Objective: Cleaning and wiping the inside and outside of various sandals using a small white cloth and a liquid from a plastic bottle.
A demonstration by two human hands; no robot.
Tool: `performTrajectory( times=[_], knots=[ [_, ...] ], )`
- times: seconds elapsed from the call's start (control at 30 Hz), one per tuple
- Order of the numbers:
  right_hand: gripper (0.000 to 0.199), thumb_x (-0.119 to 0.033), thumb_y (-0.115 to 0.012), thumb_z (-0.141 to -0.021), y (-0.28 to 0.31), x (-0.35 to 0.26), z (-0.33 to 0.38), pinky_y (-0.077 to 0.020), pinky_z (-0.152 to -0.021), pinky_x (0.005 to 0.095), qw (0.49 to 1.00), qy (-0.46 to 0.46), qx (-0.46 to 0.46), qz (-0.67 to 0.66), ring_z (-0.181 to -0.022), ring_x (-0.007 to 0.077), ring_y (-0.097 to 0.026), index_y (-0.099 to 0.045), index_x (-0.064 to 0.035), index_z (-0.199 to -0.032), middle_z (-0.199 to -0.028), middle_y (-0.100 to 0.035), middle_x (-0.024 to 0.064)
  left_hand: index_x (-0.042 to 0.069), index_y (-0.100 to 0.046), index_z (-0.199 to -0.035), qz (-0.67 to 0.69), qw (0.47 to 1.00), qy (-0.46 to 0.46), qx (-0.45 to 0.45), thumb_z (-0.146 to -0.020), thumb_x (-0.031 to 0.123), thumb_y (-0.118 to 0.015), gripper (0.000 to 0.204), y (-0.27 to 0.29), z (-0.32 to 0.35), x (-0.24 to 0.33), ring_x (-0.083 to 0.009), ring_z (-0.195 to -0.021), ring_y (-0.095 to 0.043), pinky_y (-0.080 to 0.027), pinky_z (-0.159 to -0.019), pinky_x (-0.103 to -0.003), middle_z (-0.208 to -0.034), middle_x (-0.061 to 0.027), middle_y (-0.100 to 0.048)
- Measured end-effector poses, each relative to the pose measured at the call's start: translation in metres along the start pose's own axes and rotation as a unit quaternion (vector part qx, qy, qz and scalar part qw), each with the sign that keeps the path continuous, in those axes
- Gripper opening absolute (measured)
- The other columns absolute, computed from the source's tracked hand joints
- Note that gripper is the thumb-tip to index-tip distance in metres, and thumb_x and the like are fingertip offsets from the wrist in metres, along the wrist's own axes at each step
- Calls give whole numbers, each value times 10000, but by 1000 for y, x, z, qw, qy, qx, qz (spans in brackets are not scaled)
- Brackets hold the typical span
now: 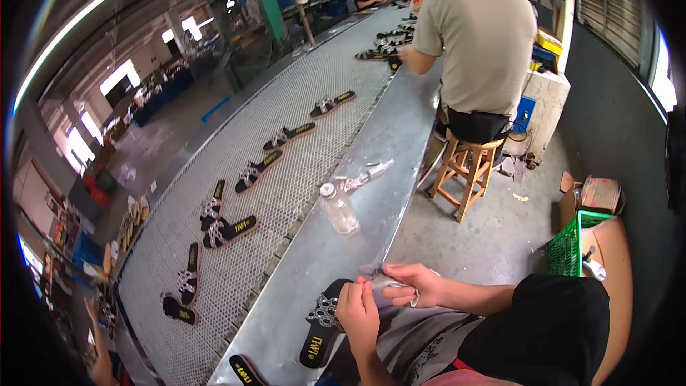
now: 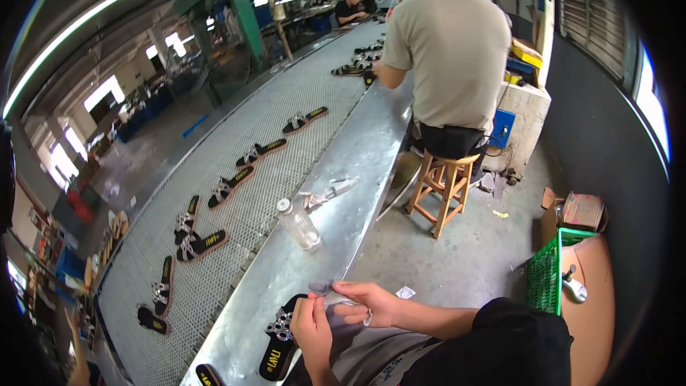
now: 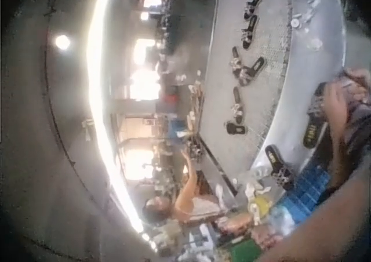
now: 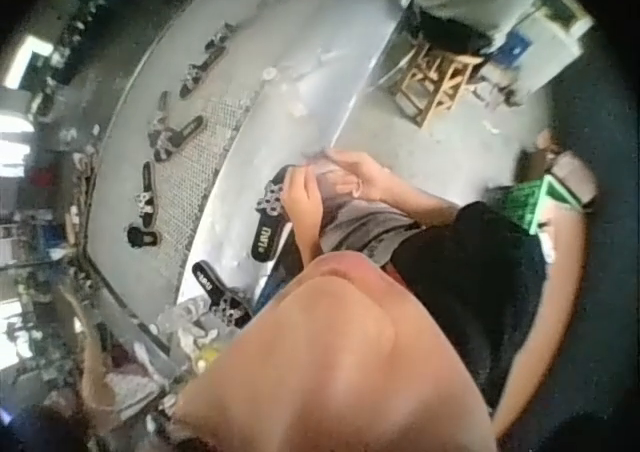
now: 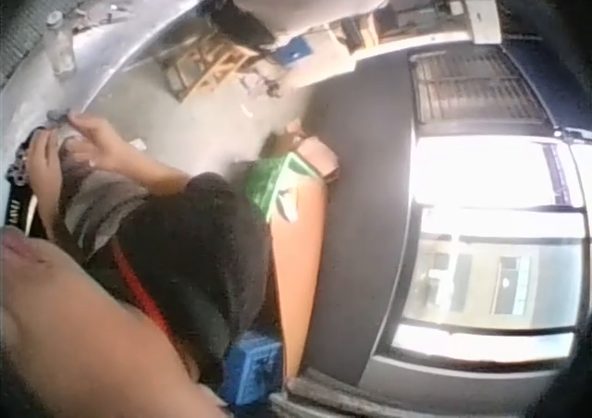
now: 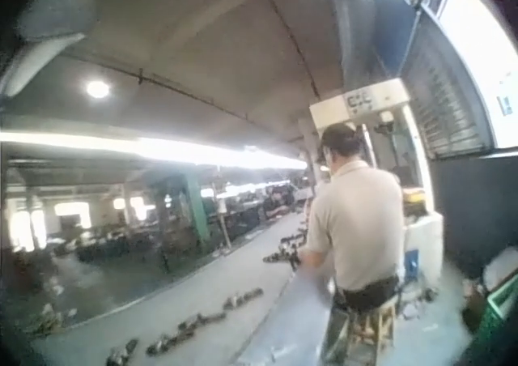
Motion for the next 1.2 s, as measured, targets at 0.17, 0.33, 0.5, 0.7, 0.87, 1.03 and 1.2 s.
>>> performTrajectory(
  times=[0.17,0.33,0.5,0.7,0.87,1.03,1.2],
  knots=[
    [452,-308,-511,-1110,-8,3,10,-220,-499,226,993,1,28,118,-570,39,-259,-509,-53,-1484,-755,-409,-51,-17,-584,-837,92,994,58,-33,-989,60,-601,171,-1,15,-2,-235,-676,-562,-439,-629,-357,-776,-120,-582],
    [267,-259,-619,-1052,0,23,30,-250,-497,252,975,36,-5,218,-587,44,-386,-695,-7,-1098,-938,-617,43,35,-742,-1205,304,921,224,-93,-1044,143,-559,266,18,34,11,-20,-661,-446,-366,-583,-198,-797,56,-560],
    [369,-315,-676,-1003,-10,33,45,-302,-527,235,907,176,-42,379,-584,39,-417,-723,50,-968,-1330,-578,85,-9,-700,-1113,472,835,265,-96,-1042,173,-601,220,30,55,41,-40,-635,-475,-343,-552,-206,-782,6,-586],
    [350,-309,-693,-1001,-33,32,59,-461,-784,270,772,242,-104,578,-965,165,-624,-759,23,-1088,-1457,-556,187,4,-743,-974,380,899,183,-117,-1016,191,-637,219,58,60,54,-76,-647,-555,-408,-578,-243,-771,-2,-648],
    [290,-256,-762,-947,-62,32,74,-498,-926,386,645,262,-165,699,-1107,332,-639,-743,33,-959,-1400,-585,233,48,-773,-880,164,926,134,-311,-975,236,-669,235,86,41,61,-129,-663,-622,-470,-612,-324,-715,-15,-676],
    [134,-62,-733,-921,-45,27,68,-520,-843,351,596,178,-98,777,-990,355,-667,-714,51,-991,-1233,-664,218,87,-737,-690,-276,923,-120,-241,-742,177,-721,105,60,26,88,-295,-644,-685,-497,-563,-398,-687,-110,-704],
    [164,4,-689,-899,-29,24,62,-548,-771,399,549,252,-42,796,-956,415,-686,-706,38,-1058,-1217,-686,202,141,-721,-643,-383,889,-208,-139,-668,211,-741,77,25,22,90,-244,-668,-694,-484,-506,-408,-649,-56,-675]
  ],
)
Point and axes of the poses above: each hand's wrist, its own z-axis away from the middle knuckle, its own y-axis out of the back of the hand, x = y × z, the point moved 3 cm from there along -z, towards the middle knuckle
